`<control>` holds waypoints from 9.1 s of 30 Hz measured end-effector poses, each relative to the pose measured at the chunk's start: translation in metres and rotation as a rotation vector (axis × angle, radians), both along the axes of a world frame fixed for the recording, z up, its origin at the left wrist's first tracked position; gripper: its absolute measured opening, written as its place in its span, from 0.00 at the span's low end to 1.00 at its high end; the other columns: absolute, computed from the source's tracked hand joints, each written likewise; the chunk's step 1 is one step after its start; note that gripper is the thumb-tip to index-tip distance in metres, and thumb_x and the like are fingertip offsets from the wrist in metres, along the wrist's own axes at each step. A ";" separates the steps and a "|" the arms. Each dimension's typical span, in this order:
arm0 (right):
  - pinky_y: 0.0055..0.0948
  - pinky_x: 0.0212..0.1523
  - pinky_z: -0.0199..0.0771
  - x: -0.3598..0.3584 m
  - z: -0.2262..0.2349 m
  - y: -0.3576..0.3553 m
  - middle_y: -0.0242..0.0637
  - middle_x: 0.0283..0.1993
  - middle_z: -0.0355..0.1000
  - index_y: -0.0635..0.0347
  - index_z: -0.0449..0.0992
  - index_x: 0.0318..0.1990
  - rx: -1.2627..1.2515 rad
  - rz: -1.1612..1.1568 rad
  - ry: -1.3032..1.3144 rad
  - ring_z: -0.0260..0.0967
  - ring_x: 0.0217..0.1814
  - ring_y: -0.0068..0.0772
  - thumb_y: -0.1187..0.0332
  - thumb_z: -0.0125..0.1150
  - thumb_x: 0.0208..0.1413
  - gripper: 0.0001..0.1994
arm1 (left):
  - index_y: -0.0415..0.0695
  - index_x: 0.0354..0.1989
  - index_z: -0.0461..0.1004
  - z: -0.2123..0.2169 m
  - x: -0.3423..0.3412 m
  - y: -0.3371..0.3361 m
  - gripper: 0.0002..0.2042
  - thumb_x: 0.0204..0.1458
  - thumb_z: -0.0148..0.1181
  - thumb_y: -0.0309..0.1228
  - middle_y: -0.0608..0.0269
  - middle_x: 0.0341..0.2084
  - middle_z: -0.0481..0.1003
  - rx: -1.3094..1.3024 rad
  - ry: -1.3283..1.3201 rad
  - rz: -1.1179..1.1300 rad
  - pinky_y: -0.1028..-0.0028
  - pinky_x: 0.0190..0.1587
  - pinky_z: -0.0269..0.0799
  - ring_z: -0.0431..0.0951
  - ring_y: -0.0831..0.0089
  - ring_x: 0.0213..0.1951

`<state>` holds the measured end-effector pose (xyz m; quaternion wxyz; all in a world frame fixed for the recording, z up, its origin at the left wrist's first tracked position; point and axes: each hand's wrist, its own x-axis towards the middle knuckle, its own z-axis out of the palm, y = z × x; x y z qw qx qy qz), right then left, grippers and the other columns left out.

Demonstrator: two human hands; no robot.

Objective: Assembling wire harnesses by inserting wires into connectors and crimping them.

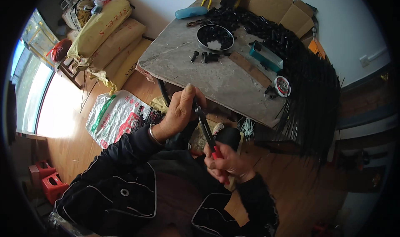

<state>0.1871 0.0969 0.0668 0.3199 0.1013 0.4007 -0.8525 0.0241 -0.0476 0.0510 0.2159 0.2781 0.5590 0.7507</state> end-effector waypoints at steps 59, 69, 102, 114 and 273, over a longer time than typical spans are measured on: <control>0.24 0.25 0.72 0.003 0.041 0.012 0.34 0.26 0.67 0.67 0.67 0.47 0.521 0.057 0.061 0.68 0.25 0.24 0.61 0.49 0.65 0.16 | 0.40 0.26 0.71 0.012 -0.006 -0.005 0.32 0.64 0.29 0.55 0.72 0.13 0.62 -0.089 -0.040 -0.362 0.81 0.19 0.52 0.59 0.85 0.16; 0.23 0.18 0.61 0.014 0.038 -0.017 0.27 0.19 0.56 0.59 0.64 0.35 0.219 -0.037 -0.144 0.54 0.16 0.19 0.51 0.45 0.65 0.19 | 0.39 0.27 0.72 0.011 0.000 -0.004 0.29 0.65 0.34 0.53 0.72 0.13 0.62 -0.080 -0.009 -0.335 0.81 0.20 0.54 0.59 0.85 0.17; 0.43 0.47 0.71 -0.117 -0.003 0.245 0.51 0.42 0.76 0.58 0.79 0.40 2.313 -0.426 -0.076 0.73 0.47 0.53 0.56 0.63 0.49 0.16 | 0.38 0.26 0.70 -0.002 -0.008 0.007 0.30 0.65 0.34 0.52 0.74 0.08 0.58 -0.014 -0.208 -0.134 0.81 0.16 0.49 0.54 0.86 0.12; 0.42 0.40 0.72 -0.106 0.005 0.266 0.47 0.33 0.76 0.62 0.78 0.36 1.998 -0.750 0.068 0.75 0.39 0.49 0.58 0.61 0.51 0.15 | 0.39 0.31 0.70 0.001 0.012 0.012 0.29 0.62 0.38 0.56 0.71 0.11 0.59 0.122 -0.210 -0.270 0.81 0.17 0.51 0.56 0.84 0.14; 0.27 0.25 0.65 -0.072 0.010 -0.009 0.32 0.24 0.65 0.63 0.69 0.46 1.475 -0.089 0.526 0.63 0.23 0.24 0.62 0.51 0.63 0.13 | 0.37 0.44 0.73 0.005 -0.030 -0.023 0.16 0.65 0.41 0.37 0.66 0.16 0.63 0.077 0.117 0.240 0.73 0.24 0.61 0.64 0.77 0.21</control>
